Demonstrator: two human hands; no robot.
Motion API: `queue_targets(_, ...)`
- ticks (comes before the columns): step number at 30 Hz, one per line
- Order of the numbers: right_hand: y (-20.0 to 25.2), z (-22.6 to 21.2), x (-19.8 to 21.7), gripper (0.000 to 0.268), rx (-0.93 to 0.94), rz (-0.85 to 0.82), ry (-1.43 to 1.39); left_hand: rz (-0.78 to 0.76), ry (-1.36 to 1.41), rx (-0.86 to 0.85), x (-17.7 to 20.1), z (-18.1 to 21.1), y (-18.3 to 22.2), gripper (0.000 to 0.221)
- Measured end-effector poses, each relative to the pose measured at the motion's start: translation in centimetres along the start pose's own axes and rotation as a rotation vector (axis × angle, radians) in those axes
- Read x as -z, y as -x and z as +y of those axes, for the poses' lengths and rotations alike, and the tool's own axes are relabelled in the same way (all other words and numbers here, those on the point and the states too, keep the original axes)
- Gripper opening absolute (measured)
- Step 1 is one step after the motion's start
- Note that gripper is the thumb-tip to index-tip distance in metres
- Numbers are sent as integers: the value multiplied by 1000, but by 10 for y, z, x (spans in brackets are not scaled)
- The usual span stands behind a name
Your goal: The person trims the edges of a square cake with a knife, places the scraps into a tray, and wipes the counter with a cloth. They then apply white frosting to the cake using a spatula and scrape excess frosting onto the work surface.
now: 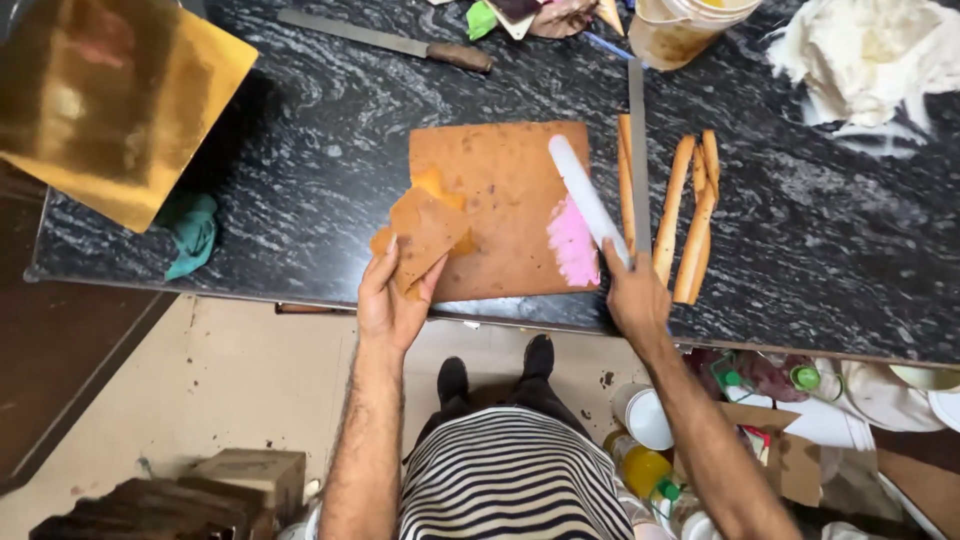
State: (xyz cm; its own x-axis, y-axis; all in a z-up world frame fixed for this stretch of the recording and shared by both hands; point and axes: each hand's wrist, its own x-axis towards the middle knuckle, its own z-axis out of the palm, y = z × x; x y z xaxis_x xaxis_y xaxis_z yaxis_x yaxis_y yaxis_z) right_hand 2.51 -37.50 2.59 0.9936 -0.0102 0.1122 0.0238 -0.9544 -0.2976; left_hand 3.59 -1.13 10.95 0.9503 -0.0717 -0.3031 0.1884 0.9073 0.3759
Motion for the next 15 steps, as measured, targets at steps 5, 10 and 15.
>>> queue_targets(5, -34, 16, 33, 52, 24, -59, 153, 20, 40, 5, 5, -12, 7, 41)
queue_targets(10, 71, 41, 65, 59, 29, -399, 5, 107, -51, 32, 42, -21, 8, 35)
queue_targets(15, 154, 56, 95, 58, -1, -428, -270, 198, -40, 46, 36, -29, 10, 33)
